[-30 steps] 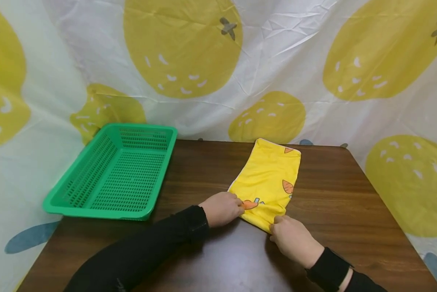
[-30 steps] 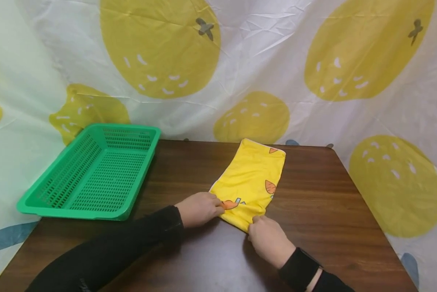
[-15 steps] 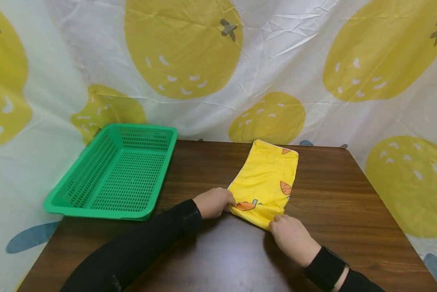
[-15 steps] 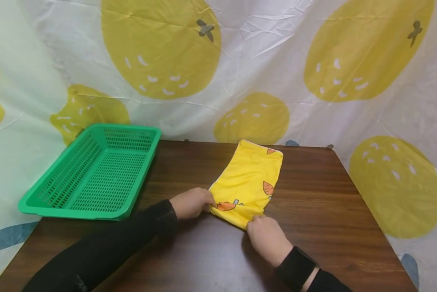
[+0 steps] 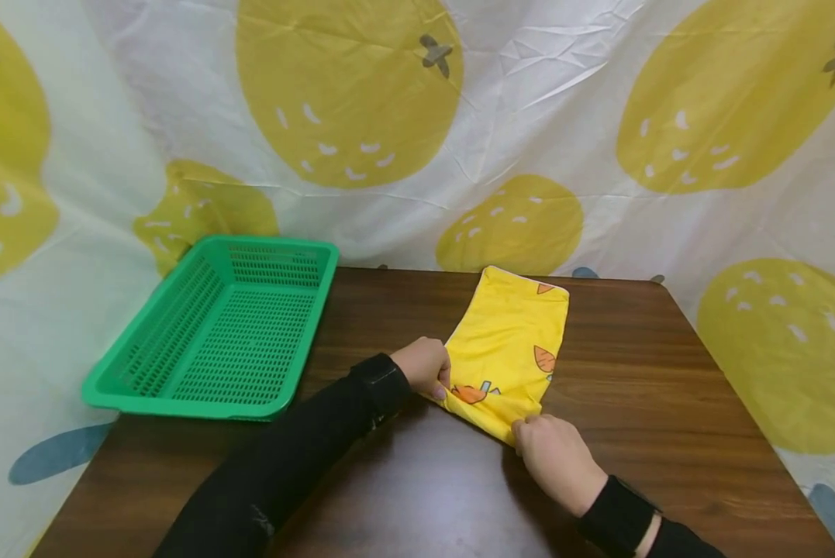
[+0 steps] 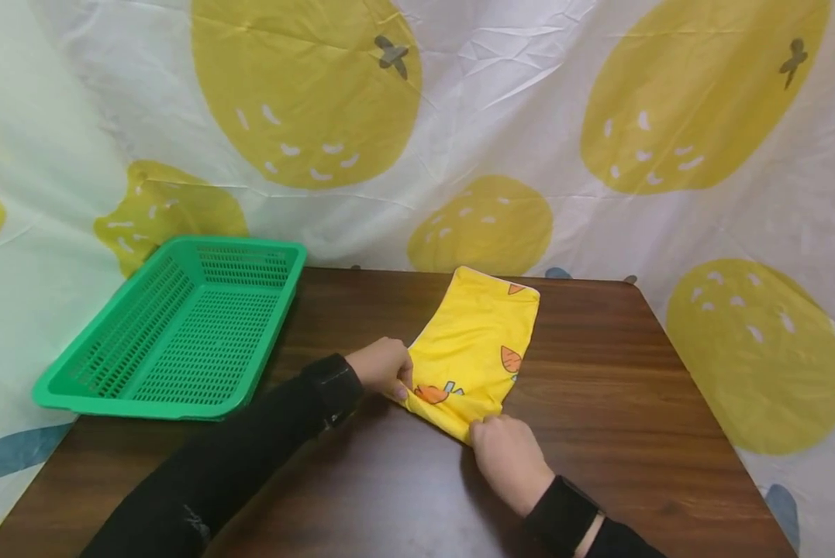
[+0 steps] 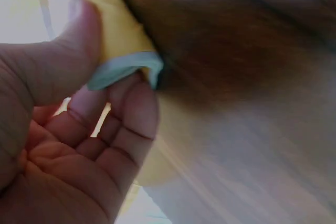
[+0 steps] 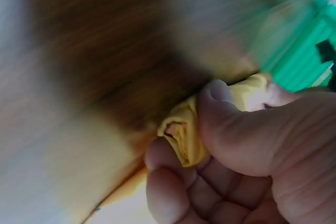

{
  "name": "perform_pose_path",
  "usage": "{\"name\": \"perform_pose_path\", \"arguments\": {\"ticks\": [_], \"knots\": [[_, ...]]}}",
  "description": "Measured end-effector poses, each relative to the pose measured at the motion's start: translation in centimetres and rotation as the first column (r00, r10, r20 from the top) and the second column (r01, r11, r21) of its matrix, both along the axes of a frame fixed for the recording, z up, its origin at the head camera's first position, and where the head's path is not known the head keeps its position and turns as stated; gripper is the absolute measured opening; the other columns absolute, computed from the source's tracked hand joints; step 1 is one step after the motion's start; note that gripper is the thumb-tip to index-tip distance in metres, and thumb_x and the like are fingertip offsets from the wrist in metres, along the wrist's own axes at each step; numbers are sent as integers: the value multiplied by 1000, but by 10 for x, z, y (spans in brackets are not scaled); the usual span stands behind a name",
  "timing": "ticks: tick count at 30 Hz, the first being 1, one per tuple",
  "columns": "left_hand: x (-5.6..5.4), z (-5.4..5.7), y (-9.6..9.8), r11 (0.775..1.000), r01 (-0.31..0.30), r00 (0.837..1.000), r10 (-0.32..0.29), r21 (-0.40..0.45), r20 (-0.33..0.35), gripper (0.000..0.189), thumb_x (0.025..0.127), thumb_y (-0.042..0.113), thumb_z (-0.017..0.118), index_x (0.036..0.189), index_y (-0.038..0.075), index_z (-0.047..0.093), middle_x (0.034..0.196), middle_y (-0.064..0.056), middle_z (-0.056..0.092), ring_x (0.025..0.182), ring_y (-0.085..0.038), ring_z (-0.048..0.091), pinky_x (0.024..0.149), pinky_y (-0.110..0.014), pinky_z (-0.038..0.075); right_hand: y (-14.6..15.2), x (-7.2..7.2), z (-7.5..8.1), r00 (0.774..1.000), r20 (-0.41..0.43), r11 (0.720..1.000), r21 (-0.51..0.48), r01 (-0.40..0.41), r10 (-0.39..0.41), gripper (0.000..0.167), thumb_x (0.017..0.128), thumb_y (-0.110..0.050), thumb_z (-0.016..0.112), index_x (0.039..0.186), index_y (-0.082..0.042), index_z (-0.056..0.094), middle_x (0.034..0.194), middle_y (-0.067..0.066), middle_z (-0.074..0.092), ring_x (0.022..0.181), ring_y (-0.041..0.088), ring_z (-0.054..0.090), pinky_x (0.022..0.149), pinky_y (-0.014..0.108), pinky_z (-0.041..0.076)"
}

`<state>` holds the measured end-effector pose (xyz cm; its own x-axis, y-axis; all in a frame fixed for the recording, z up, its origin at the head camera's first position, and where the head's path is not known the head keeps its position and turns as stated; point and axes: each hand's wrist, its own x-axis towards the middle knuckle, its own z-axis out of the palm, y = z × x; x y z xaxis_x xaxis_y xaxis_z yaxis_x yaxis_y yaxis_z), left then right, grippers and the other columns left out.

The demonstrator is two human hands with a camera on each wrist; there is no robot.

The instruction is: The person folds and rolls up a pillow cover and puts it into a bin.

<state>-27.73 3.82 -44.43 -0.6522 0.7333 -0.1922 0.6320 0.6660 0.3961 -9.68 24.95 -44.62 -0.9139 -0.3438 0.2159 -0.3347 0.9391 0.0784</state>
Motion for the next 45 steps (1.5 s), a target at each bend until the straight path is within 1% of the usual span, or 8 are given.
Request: {"name": "perform_pose_path", "arguments": {"ticks": [5, 8, 15, 18, 26, 35, 42, 45], "knots": [[10, 9, 2, 1000, -12, 998, 13, -20, 57, 19, 82, 20, 93, 71, 15, 80, 66, 8, 64, 70, -10, 54, 63, -22, 42, -6, 8, 11, 990, 139, 1000, -11, -20, 21, 30, 81, -1, 83, 68, -12, 59, 60, -1, 55, 56, 14, 52, 52, 36, 48], [17, 12, 0, 999, 17, 997, -15, -28, 70, 20, 86, 20, 90, 71, 13, 79, 64, 8, 59, 68, -11, 51, 62, -21, 39, -2, 3, 19, 955, 295, 999, -42, -29, 40, 31, 81, -6, 87, 68, -15, 60, 61, -4, 51, 57, 12, 48, 54, 34, 44], [24, 5, -2, 998, 54, 998, -53, -33, 36, 23, 91, 21, 85, 72, 13, 76, 64, 7, 55, 66, -11, 50, 63, -20, 38, 21, -24, 29, 743, 658, 972, -230, 42, 124, 28, 86, -8, 87, 71, -17, 65, 65, -9, 45, 62, 10, 45, 59, 24, 34], [25, 1, 0, 998, 49, 998, -47, -40, 39, 24, 92, 22, 85, 71, 15, 74, 64, 7, 54, 67, -11, 50, 64, -21, 38, 27, -28, 27, 687, 714, 962, -261, 84, 134, 22, 88, -13, 87, 76, -19, 69, 68, -8, 52, 66, 11, 50, 61, 24, 37], [27, 2, 2, 995, 53, 999, -53, -82, -2, 27, 93, 24, 83, 71, 15, 70, 67, 5, 53, 69, -12, 50, 68, -22, 38, 24, -31, 29, 681, 724, 970, -225, 87, 107, 22, 88, -14, 87, 76, -19, 69, 69, -6, 55, 65, 12, 52, 61, 25, 39], [33, 2, 1, 998, 44, 999, -43, -53, 23, 30, 96, 15, 79, 70, 15, 64, 67, 5, 53, 65, -12, 49, 64, -22, 37, 23, -35, 29, 613, 789, 958, -195, 210, 26, 20, 90, -12, 85, 77, -17, 70, 72, -3, 61, 64, 14, 62, 61, 27, 48], [39, 11, 0, 996, 56, 998, -57, -65, -2, 29, 95, 13, 79, 70, 14, 64, 67, 5, 52, 65, -12, 49, 63, -21, 37, 22, -35, 29, 624, 782, 945, -193, 262, -14, 19, 86, -12, 87, 79, -14, 71, 73, 0, 65, 61, 17, 64, 61, 30, 50], [38, 12, 0, 996, 53, 999, -53, -70, 1, 28, 96, 14, 79, 71, 14, 65, 67, 4, 52, 65, -12, 49, 64, -22, 37, 22, -35, 29, 651, 758, 951, -169, 259, -43, 20, 84, -15, 91, 80, -14, 71, 74, 0, 65, 65, 17, 62, 63, 31, 49]]}}
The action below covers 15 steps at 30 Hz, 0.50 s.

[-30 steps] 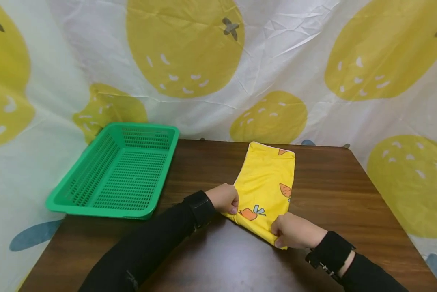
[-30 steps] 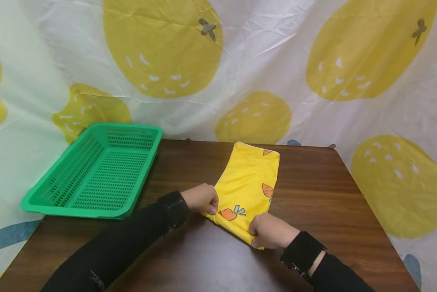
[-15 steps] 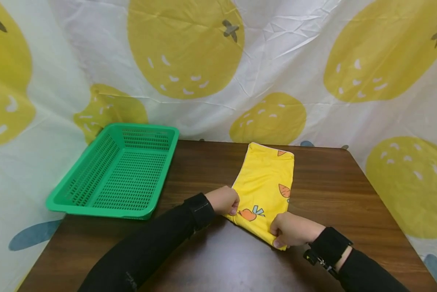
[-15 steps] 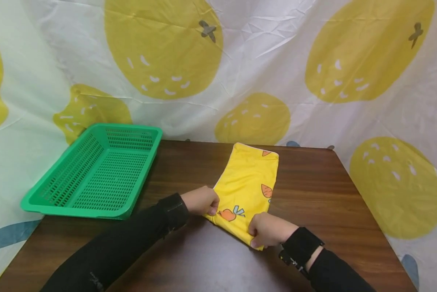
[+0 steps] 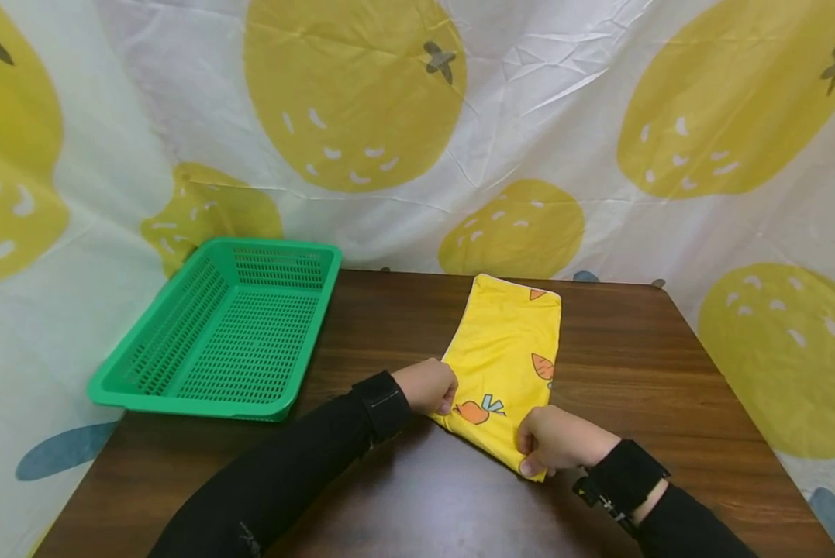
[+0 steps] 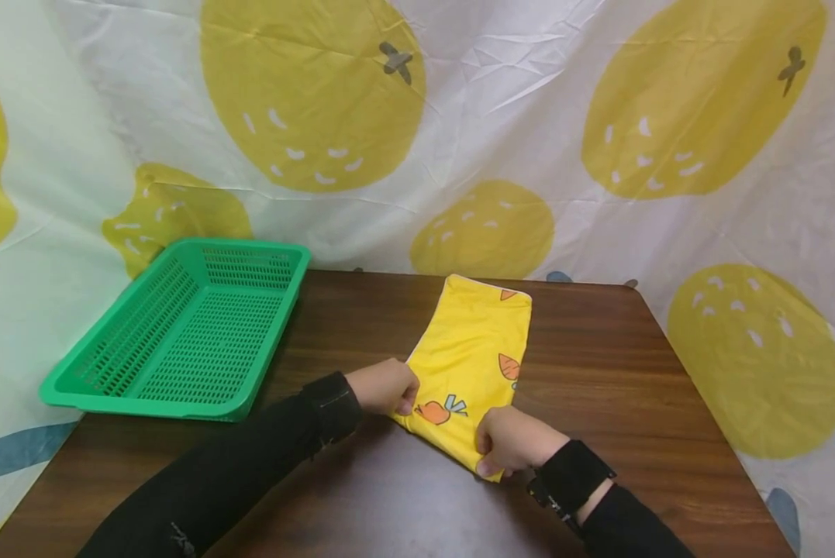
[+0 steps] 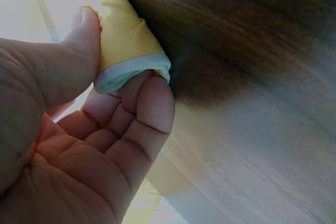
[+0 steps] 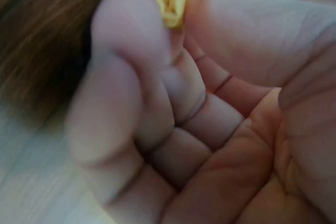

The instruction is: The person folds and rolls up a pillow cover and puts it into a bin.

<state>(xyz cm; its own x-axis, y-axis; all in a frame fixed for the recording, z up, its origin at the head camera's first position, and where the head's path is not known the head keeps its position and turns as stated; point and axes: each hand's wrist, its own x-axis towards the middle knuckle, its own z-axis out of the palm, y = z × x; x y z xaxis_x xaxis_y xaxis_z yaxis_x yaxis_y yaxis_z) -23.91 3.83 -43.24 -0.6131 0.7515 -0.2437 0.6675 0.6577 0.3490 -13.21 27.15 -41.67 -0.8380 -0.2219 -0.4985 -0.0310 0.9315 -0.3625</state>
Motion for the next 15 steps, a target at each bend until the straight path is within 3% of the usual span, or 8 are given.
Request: {"name": "perform_pose_path", "arguments": {"ticks": [5, 9, 11, 15], "knots": [[-3, -3, 2, 999, -33, 999, 34, -16, 30, 27, 95, 19, 81, 72, 16, 67, 68, 3, 54, 66, -13, 51, 65, -22, 39, 2, 2, -2, 992, -126, 994, 105, 5, 8, 31, 77, -25, 96, 76, -16, 66, 72, 0, 59, 71, 19, 55, 67, 35, 42], [-6, -6, 0, 999, -39, 998, 39, -23, 38, 27, 93, 19, 83, 71, 16, 69, 67, 3, 55, 66, -13, 52, 64, -22, 39, -2, 12, -7, 964, -261, 996, 85, -30, 51, 36, 77, -20, 96, 71, -19, 61, 65, -4, 52, 65, 16, 50, 64, 32, 39], [-7, -5, -4, 999, -45, 998, 47, -29, 51, 27, 91, 19, 85, 70, 15, 70, 66, 3, 56, 67, -13, 52, 63, -23, 39, -6, 18, -9, 927, -361, 994, 78, -81, 104, 38, 76, -12, 95, 68, -21, 59, 63, -8, 50, 61, 12, 47, 61, 29, 39], [-5, -4, -17, 995, -97, 990, 100, -33, 103, 28, 89, 22, 88, 68, 15, 70, 65, 3, 56, 67, -14, 52, 61, -23, 40, -17, 27, -14, 801, -556, 974, 155, -163, 222, 37, 73, -3, 92, 66, -20, 59, 63, -10, 51, 59, 6, 43, 57, 26, 40]]}}
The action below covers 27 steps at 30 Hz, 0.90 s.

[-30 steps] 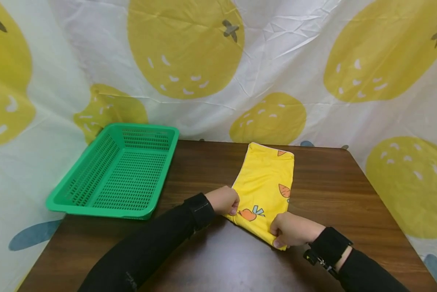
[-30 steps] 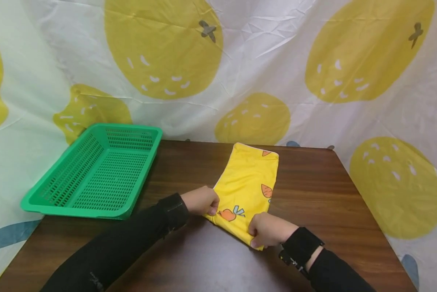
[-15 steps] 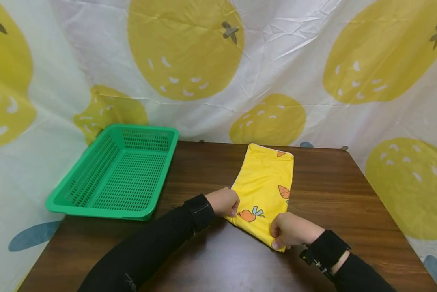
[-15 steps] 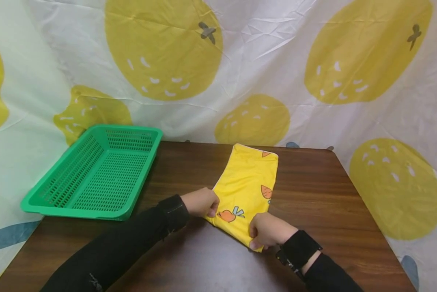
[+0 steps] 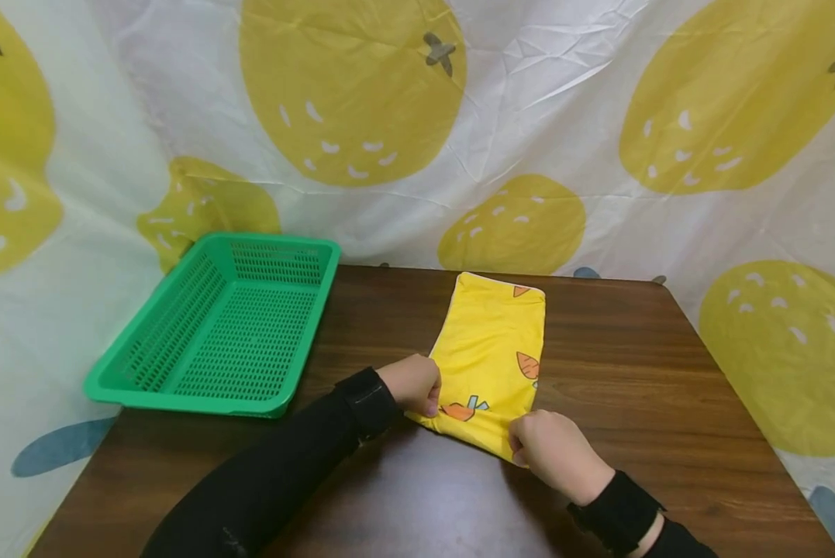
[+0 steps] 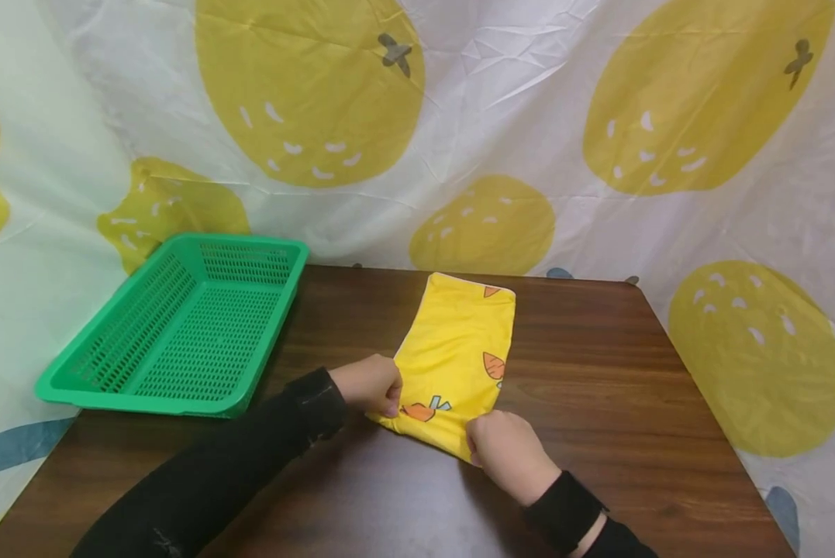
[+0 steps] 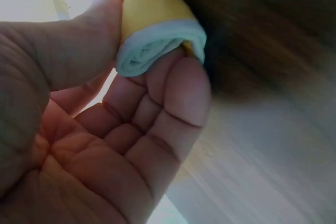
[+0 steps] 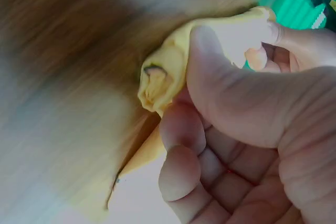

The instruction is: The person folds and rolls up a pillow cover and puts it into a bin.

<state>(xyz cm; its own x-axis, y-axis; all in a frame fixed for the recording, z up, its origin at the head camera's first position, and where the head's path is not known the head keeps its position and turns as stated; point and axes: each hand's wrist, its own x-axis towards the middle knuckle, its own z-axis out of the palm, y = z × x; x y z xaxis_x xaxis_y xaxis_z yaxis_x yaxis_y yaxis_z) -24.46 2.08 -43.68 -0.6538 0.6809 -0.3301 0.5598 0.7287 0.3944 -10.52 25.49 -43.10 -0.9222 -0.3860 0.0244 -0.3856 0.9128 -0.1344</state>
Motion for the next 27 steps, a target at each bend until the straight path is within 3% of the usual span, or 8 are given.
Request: {"name": "perform_pose_path", "arguments": {"ticks": [5, 9, 11, 13, 15, 18, 19, 27], "knots": [[12, -4, -32, 996, -74, 997, 74, 49, -4, 30, 88, 22, 89, 68, 16, 68, 64, 5, 55, 64, -13, 51, 60, -24, 39, -16, 0, -3, 993, -101, 998, 9, -55, 56, 34, 77, -3, 90, 67, -19, 61, 65, -9, 53, 60, 4, 42, 58, 24, 41], [33, -2, -49, 982, -168, 983, 174, 91, -61, 29, 89, 21, 88, 72, 15, 65, 65, 2, 53, 64, -16, 51, 61, -27, 40, -29, -4, 0, 996, -62, 998, -17, -62, 60, 29, 76, -6, 92, 69, -16, 66, 66, -8, 55, 61, 6, 43, 58, 25, 42], [46, 0, -52, 974, -203, 965, 216, 101, -147, 25, 89, 18, 87, 76, 13, 67, 67, 0, 53, 65, -18, 50, 63, -29, 42, -35, -7, 1, 999, -9, 998, -38, -50, 50, 30, 74, -10, 95, 71, -16, 66, 67, -7, 54, 62, 7, 44, 59, 26, 42], [60, 1, -52, 974, -208, 928, 224, 83, -297, 17, 91, 15, 85, 81, 9, 72, 71, -2, 57, 67, -19, 51, 64, -30, 47, -40, -12, 1, 998, 56, 997, -70, -39, 43, 34, 73, -14, 97, 73, -15, 63, 68, -6, 51, 64, 10, 44, 60, 27, 40], [71, 0, -52, 974, -217, 873, 220, 58, -436, 10, 92, 12, 83, 87, 5, 77, 73, -4, 60, 69, -19, 51, 66, -32, 51, -43, -17, -1, 992, 119, 994, -107, -36, 49, 37, 76, -16, 96, 74, -15, 59, 70, -6, 48, 66, 11, 44, 62, 27, 38], [83, -1, -54, 972, -235, 808, 204, 15, -553, 8, 95, 11, 80, 91, 3, 80, 74, -5, 60, 70, -19, 51, 68, -33, 55, -43, -21, -8, 985, 152, 987, -149, -61, 83, 35, 83, -13, 91, 78, -17, 57, 74, -6, 46, 71, 11, 44, 66, 27, 38], [86, -2, -56, 971, -239, 802, 204, 12, -562, 8, 95, 10, 79, 90, 3, 80, 73, -4, 60, 70, -19, 51, 68, -34, 55, -43, -22, -11, 986, 140, 985, -156, -73, 95, 32, 85, -11, 88, 80, -17, 57, 76, -7, 47, 73, 11, 45, 67, 26, 39], [91, -3, -65, 971, -237, 827, 212, 19, -520, 7, 97, 10, 77, 94, 5, 80, 82, -5, 65, 74, -20, 56, 72, -37, 58, -45, -23, -21, 986, -111, 984, -114, -135, 122, 21, 85, 0, 79, 91, -14, 64, 85, -5, 61, 79, 11, 52, 71, 27, 49]]}}
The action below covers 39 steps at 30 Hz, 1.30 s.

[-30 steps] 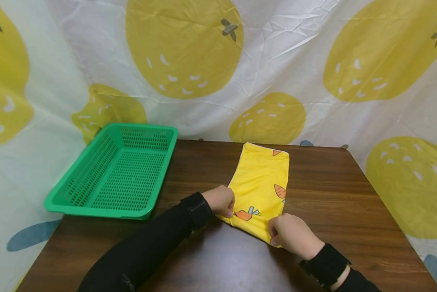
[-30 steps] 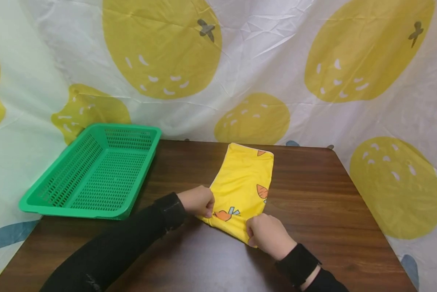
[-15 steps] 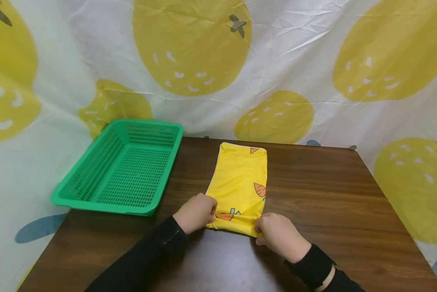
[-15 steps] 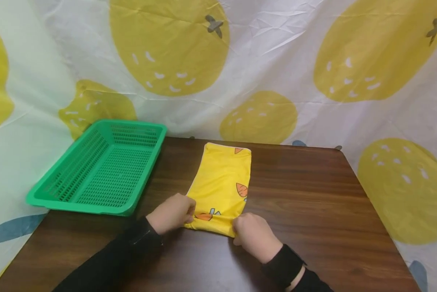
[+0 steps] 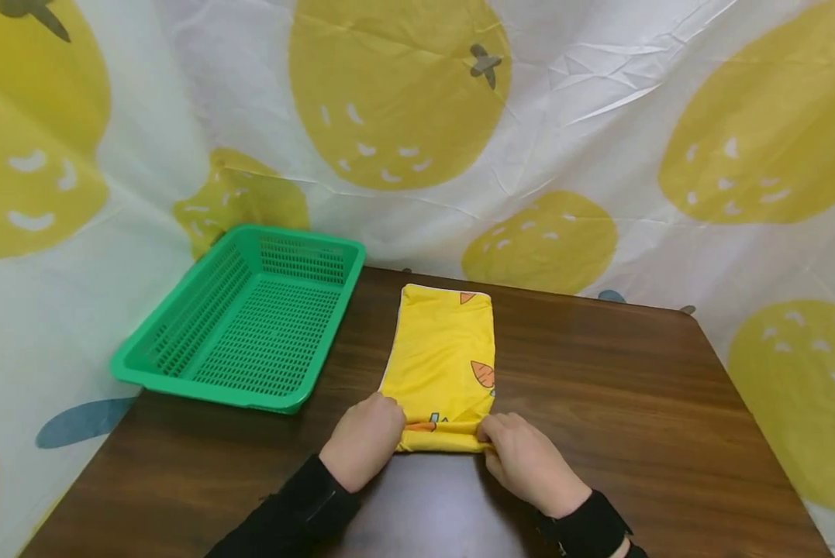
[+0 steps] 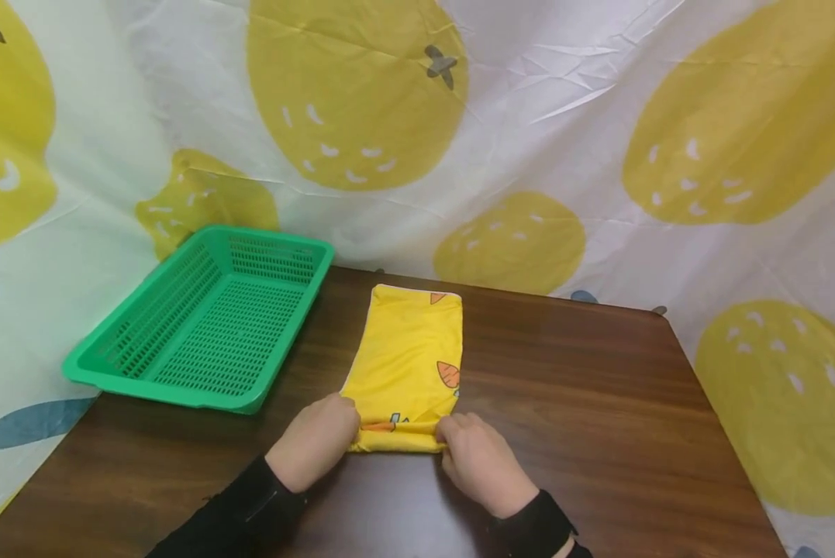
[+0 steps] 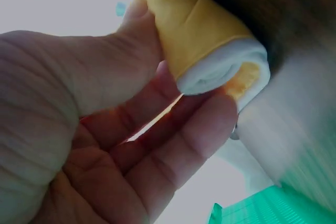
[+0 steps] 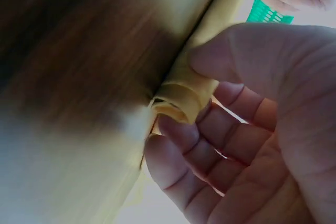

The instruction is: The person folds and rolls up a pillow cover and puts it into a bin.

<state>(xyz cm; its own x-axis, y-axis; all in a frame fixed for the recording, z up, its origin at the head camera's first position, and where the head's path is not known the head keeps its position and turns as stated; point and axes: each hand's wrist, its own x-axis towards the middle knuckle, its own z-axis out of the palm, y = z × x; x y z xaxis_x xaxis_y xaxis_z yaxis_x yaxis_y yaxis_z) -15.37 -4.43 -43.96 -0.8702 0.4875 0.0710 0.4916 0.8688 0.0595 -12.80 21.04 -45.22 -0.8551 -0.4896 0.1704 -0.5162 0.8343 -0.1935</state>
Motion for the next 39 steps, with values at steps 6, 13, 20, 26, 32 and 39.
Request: {"name": "perform_pose_path", "arguments": {"ticks": [6, 13, 20, 26, 32, 39], "knots": [[0, -1, 0, 997, 81, 996, -81, 5, -40, 4, 96, 7, 77, 96, 10, 80, 86, -5, 67, 75, -19, 58, 68, -34, 57, 0, 4, -3, 996, -83, 997, 75, -8, 15, 16, 90, -4, 81, 98, -11, 69, 92, 0, 70, 83, 15, 62, 75, 31, 56], [5, 3, -13, 991, 108, 991, -113, 78, 66, 8, 90, 5, 79, 85, 10, 75, 80, -3, 68, 76, -18, 63, 74, -38, 58, 1, 6, -2, 1000, -25, 998, 58, -9, 10, 22, 85, -9, 89, 97, -15, 71, 92, -4, 68, 83, 11, 60, 74, 29, 54], [1, -1, -12, 992, 116, 993, -115, 42, -21, 13, 95, 1, 73, 89, 10, 79, 81, -3, 71, 75, -16, 63, 72, -36, 57, 3, 8, -1, 997, -60, 998, 10, -55, 55, 23, 84, 6, 82, 95, -13, 73, 96, -1, 70, 89, 16, 67, 78, 33, 59], [-2, -6, -11, 994, 80, 996, -78, 69, -37, 10, 97, 3, 72, 93, 10, 78, 83, -4, 70, 77, -18, 61, 71, -36, 56, 6, 6, -3, 995, -10, 995, -37, -95, 94, 25, 87, 7, 77, 100, -13, 71, 100, -1, 72, 93, 13, 64, 81, 31, 58], [-5, -9, -11, 995, 54, 998, -50, 80, -49, 11, 97, 7, 73, 93, 14, 79, 82, -1, 66, 75, -17, 57, 67, -34, 51, 10, 2, 4, 993, 96, 996, -54, -65, 70, 21, 93, 0, 78, 108, -13, 74, 104, -2, 76, 92, 12, 63, 77, 29, 57], [-6, -11, -13, 994, 61, 993, -51, 88, -104, 11, 95, 7, 74, 88, 15, 78, 79, -1, 64, 71, -18, 57, 61, -34, 48, 14, -3, 2, 982, 183, 996, -86, -29, 45, 15, 97, -6, 76, 109, -14, 76, 103, -3, 79, 93, 13, 70, 81, 34, 60]]}}
